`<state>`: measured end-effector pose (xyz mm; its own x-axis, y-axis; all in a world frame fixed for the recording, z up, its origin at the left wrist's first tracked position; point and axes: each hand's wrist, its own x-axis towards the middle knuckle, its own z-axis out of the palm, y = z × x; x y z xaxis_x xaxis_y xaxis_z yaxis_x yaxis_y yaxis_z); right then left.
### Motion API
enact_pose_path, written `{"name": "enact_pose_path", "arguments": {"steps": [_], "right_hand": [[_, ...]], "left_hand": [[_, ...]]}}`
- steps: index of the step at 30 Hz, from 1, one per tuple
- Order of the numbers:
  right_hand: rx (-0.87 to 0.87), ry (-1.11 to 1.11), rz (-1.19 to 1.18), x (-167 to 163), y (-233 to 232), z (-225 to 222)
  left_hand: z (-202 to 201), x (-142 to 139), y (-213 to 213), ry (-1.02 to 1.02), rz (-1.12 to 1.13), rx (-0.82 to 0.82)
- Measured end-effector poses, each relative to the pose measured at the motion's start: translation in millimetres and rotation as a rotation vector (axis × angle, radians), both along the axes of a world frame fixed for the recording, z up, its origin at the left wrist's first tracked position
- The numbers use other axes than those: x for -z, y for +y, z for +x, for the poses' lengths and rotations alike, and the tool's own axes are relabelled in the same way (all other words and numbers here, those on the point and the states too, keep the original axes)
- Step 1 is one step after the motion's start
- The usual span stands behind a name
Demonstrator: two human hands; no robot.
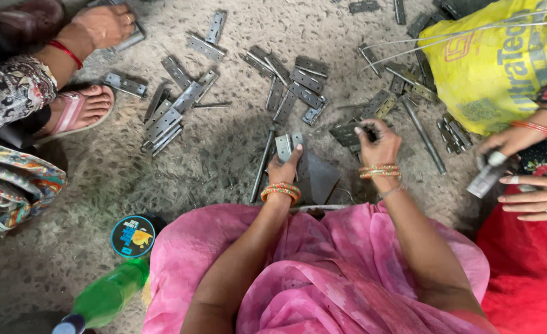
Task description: The person sits on the floor and assembles small metal brackets by inserting pins and tapping them with a metal rod. They repeatedly pick parts from the floor, align them on a metal block, and place finished assemblies into a nearby bucket.
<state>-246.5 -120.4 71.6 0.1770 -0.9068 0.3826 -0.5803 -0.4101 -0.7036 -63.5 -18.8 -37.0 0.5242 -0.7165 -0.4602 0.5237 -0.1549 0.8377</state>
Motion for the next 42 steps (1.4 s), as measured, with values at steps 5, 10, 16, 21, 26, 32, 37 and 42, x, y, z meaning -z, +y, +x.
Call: {"name": "enact_pose_path", "arguments": {"steps": [5, 10, 16, 21, 26, 32, 37, 42], "right_hand": [[-0.107, 0.195, -0.061, 40.4, 56.2, 3.8], [-0.136, 0.171, -0.035, 72.9, 78.2, 17.6], [-0.084, 0.101, 0.06, 56.6, 78.8, 15.6], [-0.138, 0.02, 0.016, 60.5, 69.6, 10.3], [-0.078, -0.305, 0.492, 50.1, 43.0, -20.0], [-0.318, -0.284, 0.631, 16.9, 42.5, -33.5], [-0.336, 0.106, 0.391, 18.4, 47.6, 9.7], [-0.296, 0.224, 0.173, 19.6, 55.6, 35.8]], "left_hand": [[2.8, 2.3, -2.0, -0.012, 0.073, -0.039], [6.0, -1.5, 1.4, 0.018, 0.009, -0.073], [4.1, -8.4, 0.1, -0.033, 0.076, -0.027], [3.1, -9.2, 1.6, 0.007, 0.006, -0.037], [4.6, -11.1, 3.1, -0.005, -0.028, -0.013], [-5.8, -7.2, 9.0, -0.153, 0.128, 0.212], [-12.4, -2.5, 5.0, -0.09, 0.18, 0.367], [-11.0, 0.2, 6.6, -0.058, 0.237, 0.509]]}}
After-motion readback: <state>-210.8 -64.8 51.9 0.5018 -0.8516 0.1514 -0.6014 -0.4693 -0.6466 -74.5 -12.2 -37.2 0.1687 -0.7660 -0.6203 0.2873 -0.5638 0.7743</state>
